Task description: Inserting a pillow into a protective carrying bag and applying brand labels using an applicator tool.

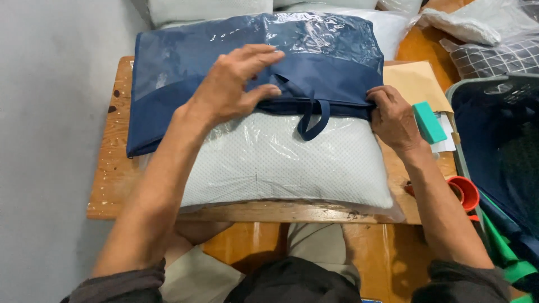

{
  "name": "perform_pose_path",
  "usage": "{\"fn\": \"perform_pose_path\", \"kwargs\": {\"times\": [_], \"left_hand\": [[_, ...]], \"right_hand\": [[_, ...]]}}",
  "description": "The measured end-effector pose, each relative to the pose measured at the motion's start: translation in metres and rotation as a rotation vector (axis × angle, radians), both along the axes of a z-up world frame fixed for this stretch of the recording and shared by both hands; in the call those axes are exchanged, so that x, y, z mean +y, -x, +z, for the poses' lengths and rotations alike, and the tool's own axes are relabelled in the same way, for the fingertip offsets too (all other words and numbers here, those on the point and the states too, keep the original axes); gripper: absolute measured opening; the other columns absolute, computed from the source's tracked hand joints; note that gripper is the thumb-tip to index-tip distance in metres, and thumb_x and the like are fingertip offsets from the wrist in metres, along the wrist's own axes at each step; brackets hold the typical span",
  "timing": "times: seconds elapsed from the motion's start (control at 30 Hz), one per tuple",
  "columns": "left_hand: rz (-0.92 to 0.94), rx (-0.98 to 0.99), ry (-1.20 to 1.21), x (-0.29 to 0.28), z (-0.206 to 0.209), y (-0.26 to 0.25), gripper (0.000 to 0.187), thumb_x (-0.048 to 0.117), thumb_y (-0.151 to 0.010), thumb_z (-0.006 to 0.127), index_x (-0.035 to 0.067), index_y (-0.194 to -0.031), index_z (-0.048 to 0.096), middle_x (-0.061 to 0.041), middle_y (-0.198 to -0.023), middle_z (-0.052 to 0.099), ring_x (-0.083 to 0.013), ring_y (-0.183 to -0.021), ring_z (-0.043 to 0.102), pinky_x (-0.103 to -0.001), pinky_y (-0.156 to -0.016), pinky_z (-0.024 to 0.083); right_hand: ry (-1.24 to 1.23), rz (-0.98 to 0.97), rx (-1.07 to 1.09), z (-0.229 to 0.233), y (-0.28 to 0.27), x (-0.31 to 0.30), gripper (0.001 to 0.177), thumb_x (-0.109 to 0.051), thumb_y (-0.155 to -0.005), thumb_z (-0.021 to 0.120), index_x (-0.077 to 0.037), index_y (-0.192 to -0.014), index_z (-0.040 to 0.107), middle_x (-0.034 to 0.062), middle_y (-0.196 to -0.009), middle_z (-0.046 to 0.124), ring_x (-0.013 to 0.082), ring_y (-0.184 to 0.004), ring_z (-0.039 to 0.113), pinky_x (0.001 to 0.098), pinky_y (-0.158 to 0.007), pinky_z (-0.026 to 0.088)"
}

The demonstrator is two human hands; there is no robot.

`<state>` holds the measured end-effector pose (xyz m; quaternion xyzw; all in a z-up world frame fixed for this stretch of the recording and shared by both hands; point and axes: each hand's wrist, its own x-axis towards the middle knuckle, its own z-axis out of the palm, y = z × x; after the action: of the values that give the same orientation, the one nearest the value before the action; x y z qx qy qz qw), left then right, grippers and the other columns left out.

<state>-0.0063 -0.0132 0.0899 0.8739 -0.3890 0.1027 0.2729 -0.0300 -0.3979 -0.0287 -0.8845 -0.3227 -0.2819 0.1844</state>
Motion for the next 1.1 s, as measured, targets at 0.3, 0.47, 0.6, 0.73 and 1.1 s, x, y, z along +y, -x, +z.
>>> {"fn": "perform_pose_path", "kwargs": {"times": [0.3,0.47,0.6,0.73,1.1], "left_hand": [[0.238,-0.156,-0.006,-0.015,-0.051,-0.091,0.007,0.004,-0.091,0.063,0.006,-0.096,0.066,-0.020,-0.085,0.068,-0.0425,-0.075,0.064,-0.054,-0.064,0.049],[0.787,-0.058,0.310,0.050,-0.070,-0.140,0.008,0.016,-0.077,0.074,0.018,-0.084,0.070,-0.002,-0.072,0.075,-0.0243,-0.059,0.073,-0.037,-0.056,0.057],[0.890,0.549,0.668,0.041,-0.034,-0.091,0.017,0.011,-0.087,0.079,0.013,-0.092,0.063,-0.006,-0.067,0.073,-0.0063,-0.053,0.074,-0.017,-0.049,0.060],[0.599,0.613,0.771,0.056,-0.056,-0.090,0.035,0.021,-0.093,0.075,0.010,-0.120,0.057,-0.005,-0.095,0.071,-0.0065,-0.076,0.072,-0.016,-0.058,0.060],[0.195,0.118,0.216,0.092,-0.055,-0.001,0.021,0.011,-0.091,0.082,0.009,-0.112,0.076,-0.011,-0.106,0.076,-0.0328,-0.107,0.071,-0.040,-0.092,0.055]], "right_hand": [[-0.070,0.005,-0.003,-0.011,0.001,-0.007,0.034,0.020,-0.078,0.043,0.009,-0.106,0.059,0.0255,-0.112,0.064,0.0413,-0.103,0.064,0.0472,-0.089,0.054],[-0.158,-0.023,0.002,-0.022,0.002,-0.012,0.033,0.021,-0.081,0.044,0.009,-0.107,0.061,0.0239,-0.104,0.063,0.0400,-0.096,0.063,0.0465,-0.084,0.053],[-0.261,-0.118,0.006,-0.028,0.003,-0.010,0.028,0.017,-0.081,0.051,0.005,-0.103,0.063,0.0202,-0.099,0.065,0.0367,-0.093,0.064,0.0445,-0.084,0.052],[-0.306,-0.245,0.047,-0.039,0.001,-0.014,0.027,0.011,-0.076,0.054,0.000,-0.098,0.063,0.0240,-0.120,0.058,0.0400,-0.116,0.058,0.0488,-0.098,0.047],[-0.619,-0.453,0.303,-0.058,-0.026,-0.035,0.018,0.003,-0.088,0.074,-0.006,-0.103,0.071,0.0155,-0.094,0.072,0.0297,-0.082,0.072,0.0354,-0.068,0.054]]}}
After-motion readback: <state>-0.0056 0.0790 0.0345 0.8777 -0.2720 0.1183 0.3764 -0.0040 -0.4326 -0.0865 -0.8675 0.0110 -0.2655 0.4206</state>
